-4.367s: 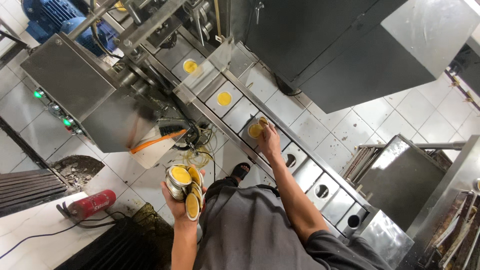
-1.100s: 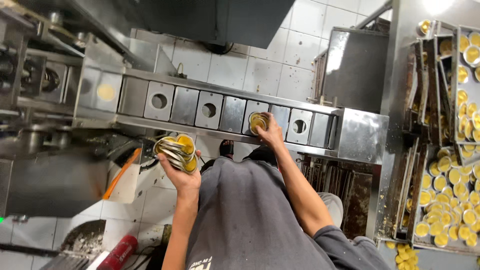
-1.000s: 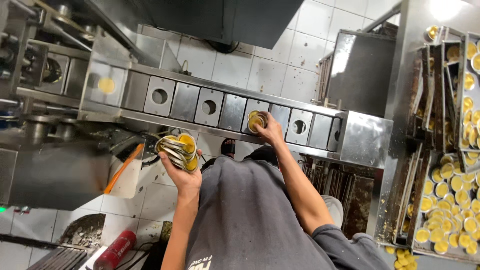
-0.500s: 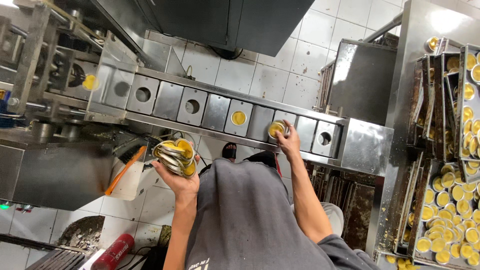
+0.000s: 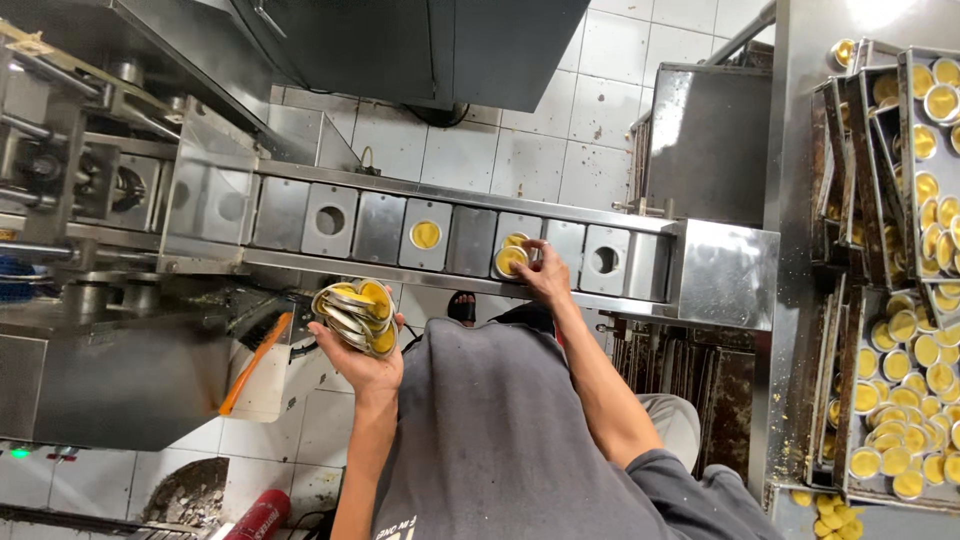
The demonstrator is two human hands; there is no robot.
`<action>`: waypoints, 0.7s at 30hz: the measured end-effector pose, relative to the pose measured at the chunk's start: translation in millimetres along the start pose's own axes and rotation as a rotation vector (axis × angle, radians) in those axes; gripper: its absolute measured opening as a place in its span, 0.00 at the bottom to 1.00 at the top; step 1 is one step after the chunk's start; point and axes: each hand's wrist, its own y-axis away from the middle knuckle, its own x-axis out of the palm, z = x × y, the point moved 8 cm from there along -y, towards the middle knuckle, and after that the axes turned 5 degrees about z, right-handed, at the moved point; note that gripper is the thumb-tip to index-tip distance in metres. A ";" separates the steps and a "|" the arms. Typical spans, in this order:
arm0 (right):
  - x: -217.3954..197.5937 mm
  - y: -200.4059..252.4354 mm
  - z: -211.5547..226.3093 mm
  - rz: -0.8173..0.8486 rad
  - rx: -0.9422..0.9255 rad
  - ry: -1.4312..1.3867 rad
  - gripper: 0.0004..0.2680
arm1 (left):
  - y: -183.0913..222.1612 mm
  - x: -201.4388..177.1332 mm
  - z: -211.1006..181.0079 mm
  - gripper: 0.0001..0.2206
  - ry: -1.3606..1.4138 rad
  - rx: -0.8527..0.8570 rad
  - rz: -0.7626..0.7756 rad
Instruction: The person places small yellow tarts onto a moving production conveyor line by hand, taking them from stacked trays.
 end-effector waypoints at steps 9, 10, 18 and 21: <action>-32.5 26.7 -19.7 -0.066 -0.068 -0.645 0.20 | 11.8 2.9 -5.7 0.34 0.014 0.009 -0.014; -46.0 27.0 -27.0 -0.143 -0.057 -0.481 0.20 | 10.3 -1.2 -5.0 0.34 0.017 0.015 -0.021; -48.0 37.9 -32.8 -0.277 0.035 0.350 0.27 | 17.6 8.3 -1.3 0.34 0.029 -0.030 -0.031; -39.1 32.9 -23.3 -0.246 0.076 0.381 0.25 | 21.7 16.7 -2.3 0.33 0.000 -0.015 -0.027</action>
